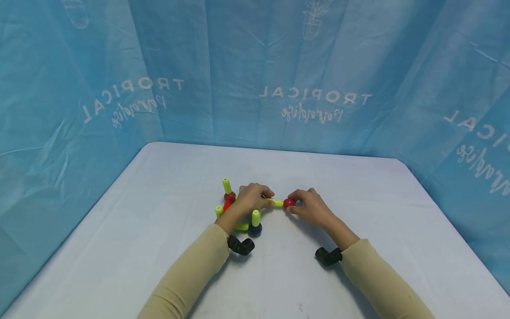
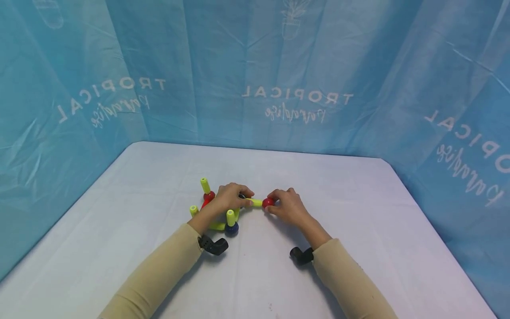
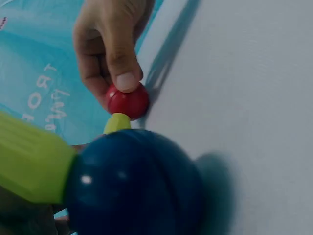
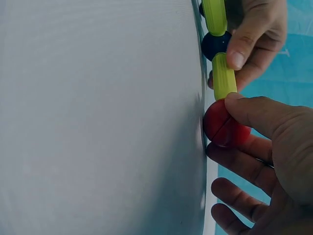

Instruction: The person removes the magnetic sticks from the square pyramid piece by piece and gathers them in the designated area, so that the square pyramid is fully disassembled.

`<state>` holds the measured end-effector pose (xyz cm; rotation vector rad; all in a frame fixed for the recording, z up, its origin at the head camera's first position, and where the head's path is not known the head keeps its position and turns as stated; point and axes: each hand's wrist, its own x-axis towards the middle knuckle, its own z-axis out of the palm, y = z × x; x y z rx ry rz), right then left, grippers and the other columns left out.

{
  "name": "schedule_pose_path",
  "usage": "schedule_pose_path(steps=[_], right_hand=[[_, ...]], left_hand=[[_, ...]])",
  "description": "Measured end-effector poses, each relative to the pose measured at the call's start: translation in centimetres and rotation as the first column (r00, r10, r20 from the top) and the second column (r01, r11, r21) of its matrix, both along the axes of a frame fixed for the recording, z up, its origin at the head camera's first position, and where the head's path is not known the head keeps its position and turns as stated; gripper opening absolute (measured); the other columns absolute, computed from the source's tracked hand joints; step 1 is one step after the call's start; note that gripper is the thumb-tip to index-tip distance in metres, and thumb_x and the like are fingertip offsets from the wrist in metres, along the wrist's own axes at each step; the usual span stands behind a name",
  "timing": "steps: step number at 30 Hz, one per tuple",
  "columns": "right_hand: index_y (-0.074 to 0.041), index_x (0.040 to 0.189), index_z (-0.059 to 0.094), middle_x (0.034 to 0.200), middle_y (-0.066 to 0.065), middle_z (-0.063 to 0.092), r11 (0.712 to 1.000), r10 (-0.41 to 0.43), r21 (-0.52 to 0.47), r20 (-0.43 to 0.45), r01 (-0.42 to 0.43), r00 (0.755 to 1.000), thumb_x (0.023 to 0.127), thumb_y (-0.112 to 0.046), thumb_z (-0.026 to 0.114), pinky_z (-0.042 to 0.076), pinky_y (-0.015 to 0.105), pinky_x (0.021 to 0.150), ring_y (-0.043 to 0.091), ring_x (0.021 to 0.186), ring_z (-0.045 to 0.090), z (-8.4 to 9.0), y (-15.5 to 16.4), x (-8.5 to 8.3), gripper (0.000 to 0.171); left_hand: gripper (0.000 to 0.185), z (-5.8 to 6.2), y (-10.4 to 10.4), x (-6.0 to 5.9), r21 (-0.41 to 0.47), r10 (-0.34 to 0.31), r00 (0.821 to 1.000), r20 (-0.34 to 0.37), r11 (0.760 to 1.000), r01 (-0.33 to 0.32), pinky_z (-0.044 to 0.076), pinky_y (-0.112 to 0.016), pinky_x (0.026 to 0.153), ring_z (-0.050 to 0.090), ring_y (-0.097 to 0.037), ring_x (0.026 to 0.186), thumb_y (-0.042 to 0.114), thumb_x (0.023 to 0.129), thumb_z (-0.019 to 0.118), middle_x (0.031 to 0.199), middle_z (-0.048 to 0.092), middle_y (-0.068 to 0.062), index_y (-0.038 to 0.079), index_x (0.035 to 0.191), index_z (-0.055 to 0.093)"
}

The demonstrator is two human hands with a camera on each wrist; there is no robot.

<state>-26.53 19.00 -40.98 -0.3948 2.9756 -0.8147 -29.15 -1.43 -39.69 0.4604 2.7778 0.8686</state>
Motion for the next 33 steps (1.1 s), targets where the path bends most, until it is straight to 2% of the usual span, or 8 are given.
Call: schedule_pose_path(steps=[6, 18, 25, 33], right_hand=[[-0.012, 0.117, 0.064, 0.11, 0.004, 0.068, 0.999, 0.039, 0.013, -0.032, -0.039, 0.999, 0.081, -0.032, 0.073, 0.041, 0.033, 0.076, 0.021, 0.096, 0.048, -0.3, -0.1, -0.2, 0.043], [-0.014, 0.115, 0.066, 0.107, 0.002, 0.067, 0.999, 0.019, 0.041, -0.039, -0.018, 0.999, 0.081, -0.03, 0.074, 0.037, 0.03, 0.072, 0.019, 0.093, 0.046, -0.3, -0.4, -0.2, 0.039], [-0.013, 0.115, 0.065, 0.109, 0.004, 0.067, 0.999, 0.035, 0.031, -0.042, -0.034, 0.999, 0.08, -0.031, 0.074, 0.041, 0.031, 0.074, 0.019, 0.094, 0.048, -0.3, 0.1, 0.2, 0.04], [-0.013, 0.124, 0.06, 0.118, 0.01, 0.064, 0.997, -0.059, 0.039, -0.018, 0.06, 0.998, 0.084, -0.024, 0.071, 0.045, 0.041, 0.084, 0.025, 0.105, 0.051, -0.4, 2.8, 0.0, 0.044]], left_hand=[[0.031, -0.5, 0.0, 0.0, -0.05, -0.016, 0.999, -0.05, 0.999, 0.014, 0.028, -0.044, 0.102, 0.054, -0.02, 0.116, 0.029, 0.084, 0.07, 0.113, 0.07, 0.003, 0.019, 0.113, 0.069], [0.026, -1.0, -0.1, 0.3, -0.052, -0.02, 0.994, -0.105, 0.999, 0.014, 0.028, -0.044, 0.101, 0.054, -0.02, 0.112, 0.03, 0.084, 0.07, 0.111, 0.069, 0.001, 0.018, 0.107, 0.072], [0.025, -1.2, 0.1, 0.5, -0.055, -0.021, 0.992, -0.122, 0.998, 0.014, 0.029, -0.045, 0.102, 0.054, -0.019, 0.11, 0.03, 0.085, 0.069, 0.11, 0.069, 0.001, 0.019, 0.107, 0.072], [0.024, -1.2, -0.2, 0.7, -0.054, 0.036, 0.989, -0.146, 0.998, -0.044, 0.03, -0.044, 0.102, 0.054, -0.019, 0.107, 0.029, 0.084, 0.07, 0.109, 0.069, 0.001, 0.019, 0.106, 0.072]])
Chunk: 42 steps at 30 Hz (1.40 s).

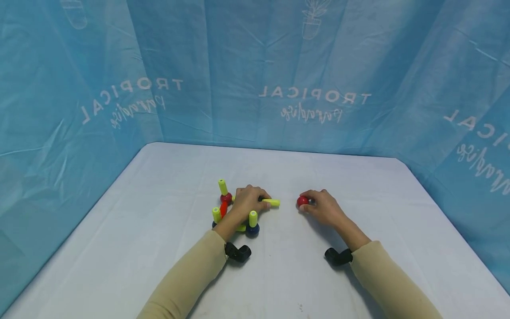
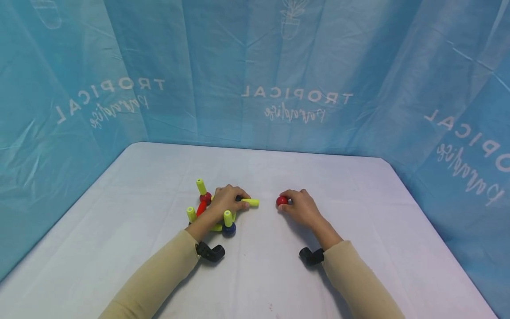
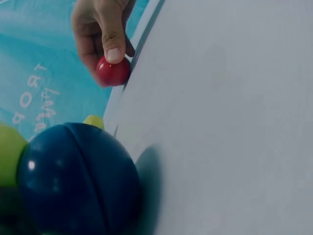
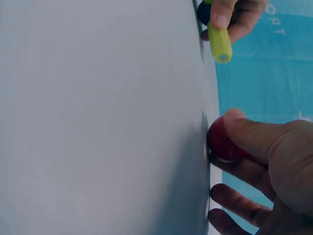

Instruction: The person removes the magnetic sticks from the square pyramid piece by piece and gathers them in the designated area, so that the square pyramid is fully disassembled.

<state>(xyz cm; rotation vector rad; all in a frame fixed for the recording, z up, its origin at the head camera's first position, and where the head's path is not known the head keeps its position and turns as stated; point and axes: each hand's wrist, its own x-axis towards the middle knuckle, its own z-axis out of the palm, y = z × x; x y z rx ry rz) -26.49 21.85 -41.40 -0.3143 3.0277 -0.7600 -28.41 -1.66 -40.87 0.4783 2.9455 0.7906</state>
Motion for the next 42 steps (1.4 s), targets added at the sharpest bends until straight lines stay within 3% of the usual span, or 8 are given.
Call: schedule_pose_path(steps=[8, 15, 24, 32, 42], right_hand=[[-0.016, 0.127, 0.055, 0.127, 0.01, 0.057, 0.998, -0.034, -0.055, 0.079, 0.039, 0.996, 0.085, -0.026, 0.069, 0.044, 0.047, 0.093, 0.029, 0.117, 0.048, 0.0, 0.2, -2.7, 0.045], [-0.015, 0.128, 0.054, 0.127, 0.011, 0.056, 0.986, -0.109, -0.122, 0.083, 0.118, 0.991, 0.088, -0.022, 0.066, 0.041, 0.047, 0.098, 0.029, 0.117, 0.045, -0.5, -0.1, -6.0, 0.043], [-0.013, 0.132, 0.05, 0.131, 0.012, 0.053, 0.963, -0.206, -0.156, 0.085, 0.217, 0.975, 0.09, -0.022, 0.063, 0.038, 0.05, 0.101, 0.03, 0.122, 0.04, -0.8, -0.7, -8.4, 0.045], [-0.012, 0.133, 0.051, 0.131, 0.012, 0.055, 0.956, -0.233, -0.166, 0.064, 0.24, 0.97, 0.09, -0.024, 0.063, 0.035, 0.05, 0.103, 0.03, 0.12, 0.04, -0.7, -0.9, -9.2, 0.046], [-0.016, 0.142, 0.04, 0.144, 0.011, 0.043, 0.951, -0.218, -0.196, 0.122, 0.238, 0.968, 0.088, -0.033, 0.065, 0.037, 0.053, 0.104, 0.033, 0.131, 0.035, -0.2, -0.1, -8.5, 0.063]], left_hand=[[0.025, 0.0, 0.3, 0.1, 0.015, -0.019, 1.0, 0.024, 1.0, 0.019, 0.029, -0.045, 0.103, 0.054, -0.02, 0.11, 0.029, 0.085, 0.069, 0.111, 0.069, 0.0, 0.018, 0.107, 0.071], [0.026, 0.0, 0.3, 0.1, 0.035, -0.021, 0.999, 0.044, 0.999, 0.019, 0.029, -0.044, 0.103, 0.055, -0.021, 0.113, 0.027, 0.085, 0.069, 0.115, 0.068, -0.001, 0.018, 0.11, 0.071], [0.026, 0.0, 0.1, 0.2, 0.041, -0.015, 0.999, 0.048, 0.999, 0.013, 0.029, -0.044, 0.103, 0.054, -0.021, 0.111, 0.027, 0.086, 0.069, 0.114, 0.068, -0.001, 0.018, 0.11, 0.07], [0.026, 0.1, 0.2, 0.1, 0.04, -0.021, 0.999, 0.043, 0.999, 0.02, 0.029, -0.044, 0.103, 0.055, -0.022, 0.114, 0.027, 0.086, 0.068, 0.116, 0.067, -0.002, 0.018, 0.111, 0.07], [0.025, 0.3, 0.4, 0.3, 0.058, -0.017, 0.998, 0.053, 0.998, 0.014, 0.03, -0.044, 0.102, 0.055, -0.022, 0.112, 0.025, 0.086, 0.068, 0.115, 0.068, -0.002, 0.016, 0.109, 0.071]])
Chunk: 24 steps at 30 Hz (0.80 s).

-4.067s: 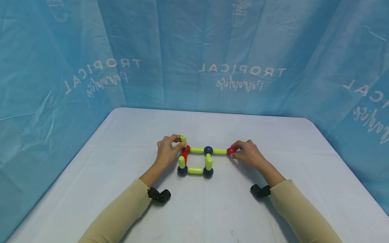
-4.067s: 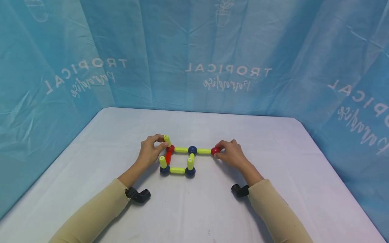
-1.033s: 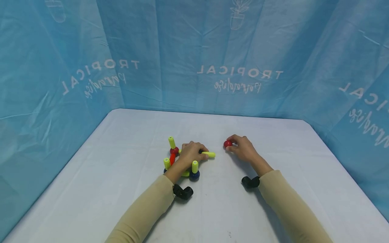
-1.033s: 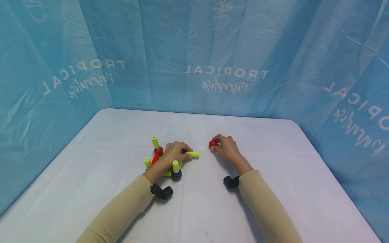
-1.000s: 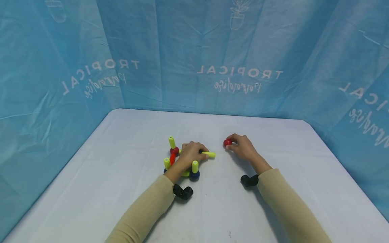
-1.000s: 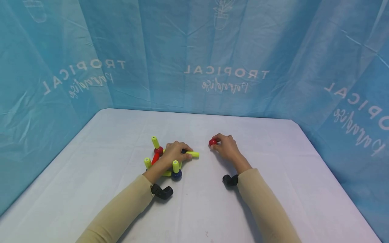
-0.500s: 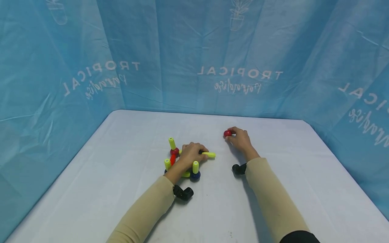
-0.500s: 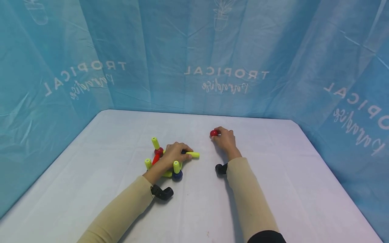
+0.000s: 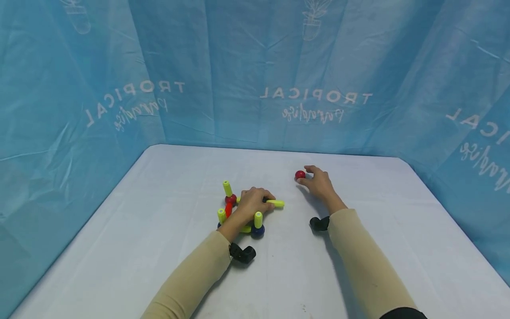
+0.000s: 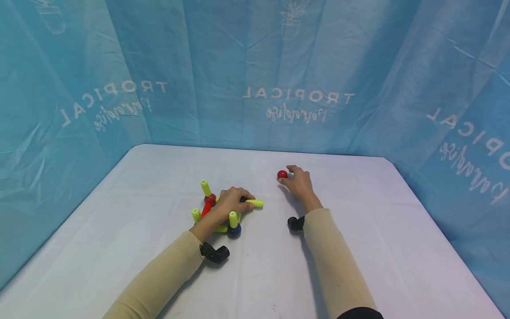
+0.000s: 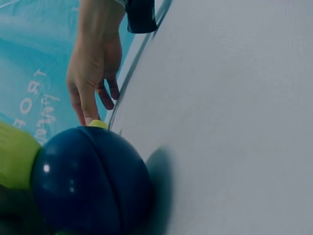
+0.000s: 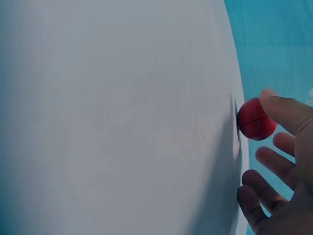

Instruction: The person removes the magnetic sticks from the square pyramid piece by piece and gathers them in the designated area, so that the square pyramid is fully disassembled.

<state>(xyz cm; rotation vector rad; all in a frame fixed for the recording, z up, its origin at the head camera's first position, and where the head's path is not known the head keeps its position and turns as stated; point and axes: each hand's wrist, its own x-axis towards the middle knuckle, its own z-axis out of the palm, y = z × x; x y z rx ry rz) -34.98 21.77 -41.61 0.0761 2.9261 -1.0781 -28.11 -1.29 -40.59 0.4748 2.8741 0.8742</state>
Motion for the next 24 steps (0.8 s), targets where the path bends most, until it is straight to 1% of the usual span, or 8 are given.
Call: schedule_pose_path(steps=[4, 7, 10, 13, 16, 19, 22, 24], right_hand=[[-0.015, 0.141, 0.041, 0.144, 0.012, 0.043, 1.0, 0.007, 0.014, -0.06, -0.006, 0.998, 0.087, -0.036, 0.066, 0.043, 0.049, 0.097, 0.033, 0.123, 0.04, 0.4, 0.4, 0.6, 0.063], [-0.015, 0.139, 0.044, 0.142, 0.013, 0.043, 0.999, 0.012, 0.031, -0.127, -0.008, 0.992, 0.086, -0.035, 0.067, 0.045, 0.047, 0.092, 0.032, 0.118, 0.042, 0.9, 0.1, 1.3, 0.061], [-0.014, 0.137, 0.047, 0.14, 0.013, 0.045, 0.999, 0.032, 0.034, -0.192, -0.026, 0.981, 0.086, -0.032, 0.067, 0.045, 0.046, 0.09, 0.031, 0.116, 0.041, 1.4, -0.8, 2.2, 0.058], [-0.013, 0.135, 0.05, 0.135, 0.014, 0.05, 0.997, 0.08, 0.036, -0.236, -0.074, 0.968, 0.085, -0.032, 0.068, 0.044, 0.046, 0.09, 0.03, 0.114, 0.042, 1.7, -2.1, 3.3, 0.056], [-0.012, 0.132, 0.053, 0.128, 0.013, 0.055, 0.99, 0.143, 0.032, -0.244, -0.139, 0.959, 0.085, -0.032, 0.069, 0.044, 0.045, 0.091, 0.029, 0.112, 0.043, 1.5, -3.9, 4.2, 0.054], [-0.01, 0.129, 0.055, 0.125, 0.011, 0.059, 0.977, 0.213, 0.028, -0.23, -0.212, 0.95, 0.084, -0.032, 0.07, 0.044, 0.046, 0.091, 0.028, 0.113, 0.045, 1.2, -5.6, 4.9, 0.052], [-0.01, 0.126, 0.058, 0.125, 0.007, 0.061, 0.96, 0.278, 0.037, -0.207, -0.277, 0.938, 0.083, -0.033, 0.071, 0.045, 0.046, 0.092, 0.027, 0.114, 0.045, 1.0, -7.4, 5.5, 0.051], [-0.011, 0.126, 0.059, 0.124, 0.005, 0.062, 0.948, 0.318, 0.06, -0.181, -0.312, 0.931, 0.082, -0.035, 0.072, 0.044, 0.045, 0.091, 0.027, 0.113, 0.045, 0.9, -8.4, 5.7, 0.051]], left_hand=[[0.028, 0.2, 0.2, 0.0, 0.023, 0.005, 1.0, 0.01, 1.0, -0.005, 0.031, -0.043, 0.102, 0.055, -0.022, 0.111, 0.023, 0.086, 0.068, 0.114, 0.068, -0.002, 0.015, 0.113, 0.069], [0.033, 0.8, 0.2, 0.1, 0.061, 0.031, 0.999, 0.009, 0.998, -0.032, 0.032, -0.042, 0.103, 0.054, -0.023, 0.111, 0.021, 0.087, 0.067, 0.116, 0.067, -0.004, 0.013, 0.119, 0.065], [0.037, 2.1, -0.1, 0.6, 0.096, 0.059, 0.998, -0.025, 0.994, -0.056, 0.033, -0.043, 0.103, 0.053, -0.024, 0.112, 0.021, 0.088, 0.066, 0.118, 0.065, -0.005, 0.012, 0.124, 0.062], [0.038, 3.9, -0.7, 1.1, 0.095, 0.077, 0.994, -0.071, 0.993, -0.07, 0.033, -0.044, 0.103, 0.052, -0.024, 0.113, 0.023, 0.089, 0.065, 0.119, 0.063, -0.005, 0.012, 0.125, 0.061], [0.038, 5.5, -1.6, 1.4, 0.064, 0.09, 0.989, -0.116, 0.994, -0.083, 0.033, -0.044, 0.104, 0.052, -0.023, 0.114, 0.026, 0.089, 0.065, 0.119, 0.063, -0.004, 0.014, 0.125, 0.061], [0.038, 6.4, -3.1, 1.4, 0.022, 0.098, 0.985, -0.145, 0.995, -0.096, 0.032, -0.045, 0.106, 0.051, -0.024, 0.116, 0.027, 0.089, 0.065, 0.119, 0.063, -0.005, 0.014, 0.125, 0.061], [0.041, 6.7, -4.8, 1.2, -0.019, 0.108, 0.983, -0.151, 0.994, -0.112, 0.029, -0.047, 0.107, 0.048, -0.026, 0.119, 0.029, 0.088, 0.066, 0.119, 0.063, -0.006, 0.013, 0.125, 0.061], [0.042, 6.5, -6.1, 0.9, -0.041, 0.113, 0.983, -0.143, 0.992, -0.12, 0.029, -0.048, 0.107, 0.048, -0.027, 0.119, 0.03, 0.088, 0.066, 0.12, 0.063, -0.007, 0.012, 0.125, 0.06]])
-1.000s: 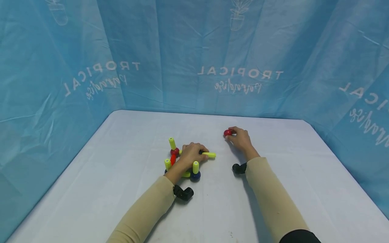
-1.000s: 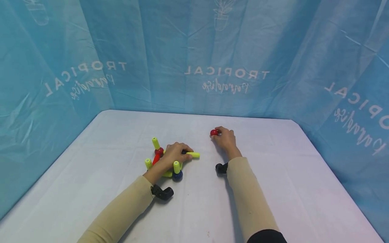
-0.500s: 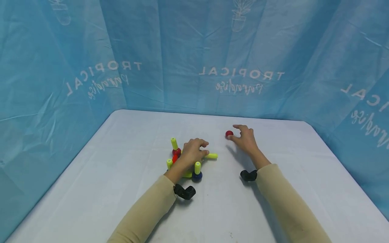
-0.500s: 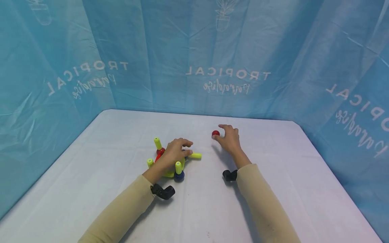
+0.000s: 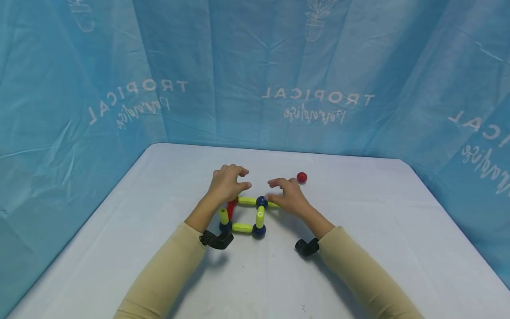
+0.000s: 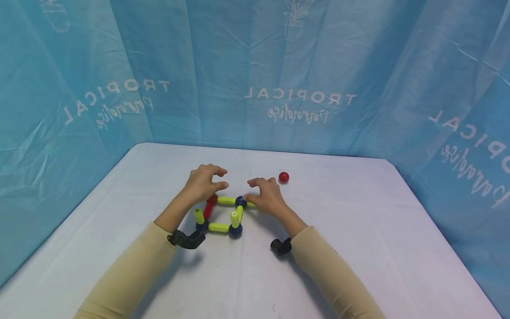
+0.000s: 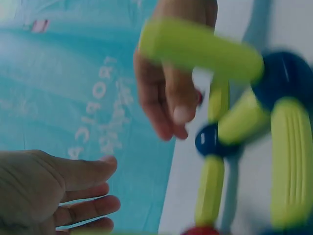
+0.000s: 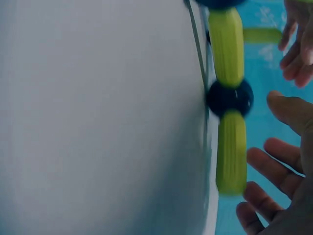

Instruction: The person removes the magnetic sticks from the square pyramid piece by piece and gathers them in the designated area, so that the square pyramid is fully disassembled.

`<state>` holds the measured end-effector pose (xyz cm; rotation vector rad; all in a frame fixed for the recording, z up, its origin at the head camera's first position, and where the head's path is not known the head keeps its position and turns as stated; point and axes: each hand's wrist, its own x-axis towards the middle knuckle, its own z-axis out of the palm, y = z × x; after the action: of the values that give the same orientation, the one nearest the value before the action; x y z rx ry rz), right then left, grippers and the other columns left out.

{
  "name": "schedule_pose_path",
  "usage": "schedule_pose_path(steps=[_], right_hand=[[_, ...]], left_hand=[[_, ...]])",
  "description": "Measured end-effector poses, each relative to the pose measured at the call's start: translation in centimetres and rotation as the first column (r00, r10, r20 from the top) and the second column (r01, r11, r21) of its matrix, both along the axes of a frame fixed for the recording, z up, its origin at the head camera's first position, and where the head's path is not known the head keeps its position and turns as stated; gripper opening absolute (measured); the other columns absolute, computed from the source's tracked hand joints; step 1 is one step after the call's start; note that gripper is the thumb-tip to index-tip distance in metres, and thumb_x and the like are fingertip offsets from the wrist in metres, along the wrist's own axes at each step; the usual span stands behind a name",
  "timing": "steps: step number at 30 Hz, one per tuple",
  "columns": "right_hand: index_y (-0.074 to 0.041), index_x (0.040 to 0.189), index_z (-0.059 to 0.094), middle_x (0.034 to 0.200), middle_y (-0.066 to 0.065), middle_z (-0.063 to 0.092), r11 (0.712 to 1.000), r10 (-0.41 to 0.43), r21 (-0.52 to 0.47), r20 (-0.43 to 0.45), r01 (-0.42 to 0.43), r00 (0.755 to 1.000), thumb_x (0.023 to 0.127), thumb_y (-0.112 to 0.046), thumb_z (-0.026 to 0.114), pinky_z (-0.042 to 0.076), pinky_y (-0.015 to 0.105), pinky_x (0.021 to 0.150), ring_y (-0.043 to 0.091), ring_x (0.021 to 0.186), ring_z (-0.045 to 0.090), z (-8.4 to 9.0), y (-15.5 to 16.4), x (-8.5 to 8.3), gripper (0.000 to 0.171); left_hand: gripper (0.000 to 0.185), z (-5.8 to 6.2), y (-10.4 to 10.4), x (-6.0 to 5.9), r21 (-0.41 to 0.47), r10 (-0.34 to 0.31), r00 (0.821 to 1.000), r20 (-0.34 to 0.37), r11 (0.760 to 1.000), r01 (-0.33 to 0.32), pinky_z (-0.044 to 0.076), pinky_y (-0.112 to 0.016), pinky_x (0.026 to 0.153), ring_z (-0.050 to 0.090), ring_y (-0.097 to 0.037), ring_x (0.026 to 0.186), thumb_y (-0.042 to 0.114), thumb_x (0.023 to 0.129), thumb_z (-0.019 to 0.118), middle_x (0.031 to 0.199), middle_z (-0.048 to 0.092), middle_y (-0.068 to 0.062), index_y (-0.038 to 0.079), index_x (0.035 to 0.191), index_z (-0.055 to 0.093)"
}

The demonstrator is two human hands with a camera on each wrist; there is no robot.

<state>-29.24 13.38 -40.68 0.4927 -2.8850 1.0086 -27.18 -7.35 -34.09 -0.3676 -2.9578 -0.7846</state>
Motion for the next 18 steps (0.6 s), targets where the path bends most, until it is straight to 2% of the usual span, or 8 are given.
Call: schedule_pose_path(steps=[8, 12, 18], right_hand=[[-0.016, 0.12, 0.064, 0.115, -0.001, 0.067, 0.994, 0.054, 0.088, 0.08, -0.061, 0.995, 0.082, -0.034, 0.071, 0.04, 0.037, 0.085, 0.021, 0.106, 0.044, 0.0, -2.9, 0.3, 0.042], [-0.016, 0.116, 0.067, 0.109, -0.002, 0.068, 0.987, 0.082, 0.126, 0.102, -0.095, 0.991, 0.082, -0.034, 0.071, 0.037, 0.035, 0.084, 0.019, 0.102, 0.044, 0.0, -3.8, 0.1, 0.038], [-0.019, 0.111, 0.07, 0.108, -0.002, 0.068, 0.979, 0.089, 0.175, 0.107, -0.107, 0.99, 0.084, -0.031, 0.07, 0.038, 0.035, 0.083, 0.019, 0.099, 0.044, -0.1, -4.4, 0.1, 0.03]], left_hand=[[0.045, -1.7, -3.6, -0.8, -0.027, 0.009, 0.997, 0.076, 1.0, -0.007, 0.029, -0.051, 0.104, 0.051, -0.029, 0.115, 0.032, 0.088, 0.066, 0.121, 0.063, -0.01, 0.01, 0.126, 0.059], [0.04, -2.4, -4.2, -1.0, 0.009, -0.004, 0.995, 0.101, 1.0, 0.003, 0.028, -0.054, 0.105, 0.055, -0.03, 0.113, 0.03, 0.089, 0.064, 0.117, 0.065, -0.011, 0.009, 0.123, 0.061], [0.033, -2.9, -4.2, -1.2, 0.054, 0.005, 0.996, 0.089, 0.999, -0.01, 0.027, -0.054, 0.105, 0.056, -0.029, 0.111, 0.027, 0.089, 0.065, 0.111, 0.067, -0.009, 0.01, 0.117, 0.064]])
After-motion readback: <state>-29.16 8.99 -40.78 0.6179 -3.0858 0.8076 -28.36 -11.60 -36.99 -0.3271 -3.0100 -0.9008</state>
